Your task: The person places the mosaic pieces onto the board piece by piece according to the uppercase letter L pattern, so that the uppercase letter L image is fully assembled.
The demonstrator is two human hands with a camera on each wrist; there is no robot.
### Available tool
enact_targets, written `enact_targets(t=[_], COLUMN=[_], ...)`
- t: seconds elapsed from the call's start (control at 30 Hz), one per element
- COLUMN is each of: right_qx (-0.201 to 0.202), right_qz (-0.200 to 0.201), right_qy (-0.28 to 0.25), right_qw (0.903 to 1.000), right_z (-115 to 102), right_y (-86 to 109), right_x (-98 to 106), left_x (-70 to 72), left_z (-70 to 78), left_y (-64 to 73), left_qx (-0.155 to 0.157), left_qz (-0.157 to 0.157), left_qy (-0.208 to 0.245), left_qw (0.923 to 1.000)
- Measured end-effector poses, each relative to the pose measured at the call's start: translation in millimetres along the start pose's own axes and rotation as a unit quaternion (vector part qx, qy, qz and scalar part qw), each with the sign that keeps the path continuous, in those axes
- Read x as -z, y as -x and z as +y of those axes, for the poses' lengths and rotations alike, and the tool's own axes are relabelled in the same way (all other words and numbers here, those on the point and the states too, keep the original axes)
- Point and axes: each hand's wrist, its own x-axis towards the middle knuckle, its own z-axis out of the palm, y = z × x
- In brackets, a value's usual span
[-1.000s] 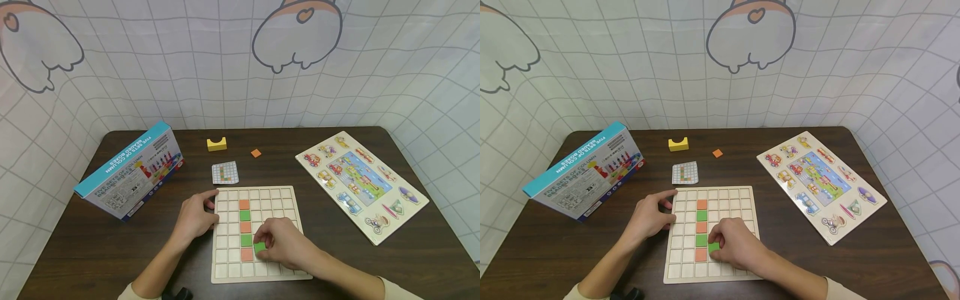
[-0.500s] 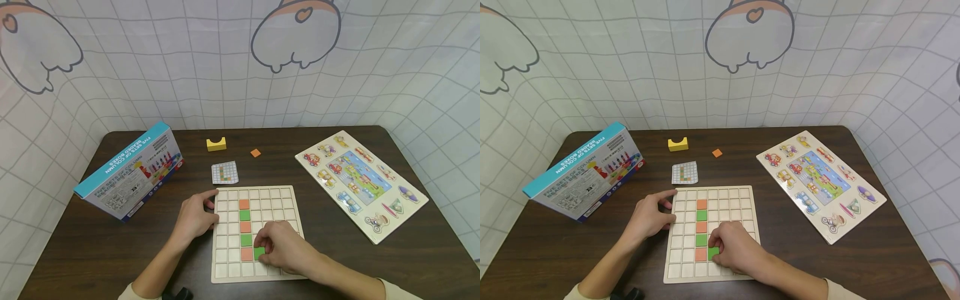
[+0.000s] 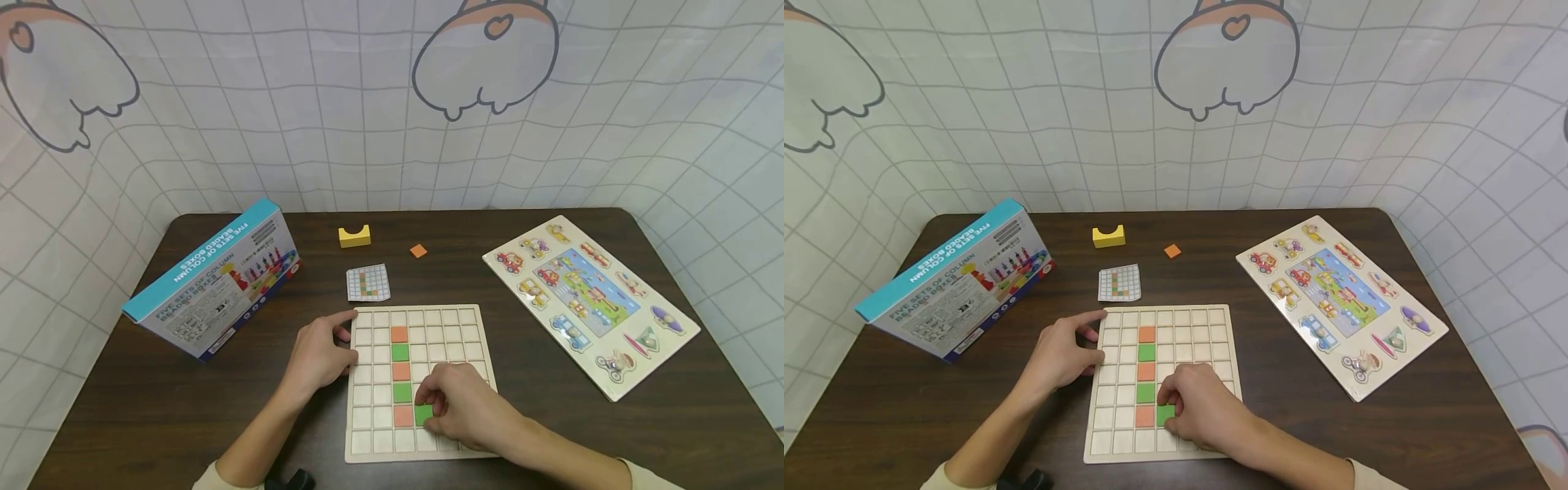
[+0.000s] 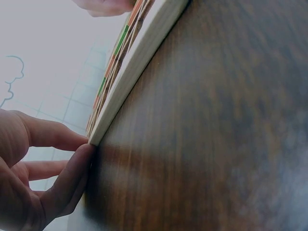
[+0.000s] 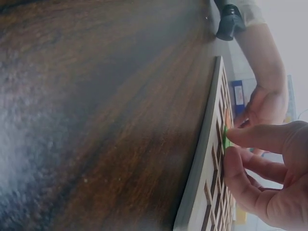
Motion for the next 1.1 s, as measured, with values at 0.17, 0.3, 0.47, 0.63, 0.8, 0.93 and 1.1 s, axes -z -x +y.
enact_targets(t=[0.17, 0.3, 0.47, 0.63, 0.8, 0.93, 1.1], right_qx=[0.000, 0.000, 0.006, 0.001, -0.013, -0.019, -0.024], right_qz=[-0.002, -0.005, -0.009, -0.018, -0.018, -0.015, -0.010], right_qy=[-0.012, -0.016, -0.021, -0.030, -0.036, -0.031, -0.034], right_qw=[0.9999, 0.9999, 0.9997, 0.9994, 0.9991, 0.9992, 0.9991], right_z=[-0.8, -0.4, 0.6, 0.2, -0.6, 0.0, 2.4], right_y=[1.1, 0.4, -1.0, -3.2, -6.7, -9.9, -15.5], right_x=[0.0, -0.3, 0.5, 1.8, 5.1, 10.5, 19.7], left_x=[0.0, 0.2, 0.3, 0.0, 0.1, 0.1, 0.2], left_z=[0.0, -0.1, 0.2, -0.4, 0.4, 0.5, 0.3], left_y=[0.1, 0.1, 0.2, -0.2, 0.8, 1.9, 2.2], left_qx=[0.002, 0.001, 0.002, 0.005, 0.001, -0.005, -0.008], left_qz=[0.000, 0.000, -0.002, -0.002, -0.004, -0.005, -0.002], left_qy=[0.000, 0.003, 0.008, 0.010, 0.012, 0.012, 0.012], left_qw=[1.0000, 1.0000, 1.0000, 0.9999, 0.9999, 0.9999, 0.9999])
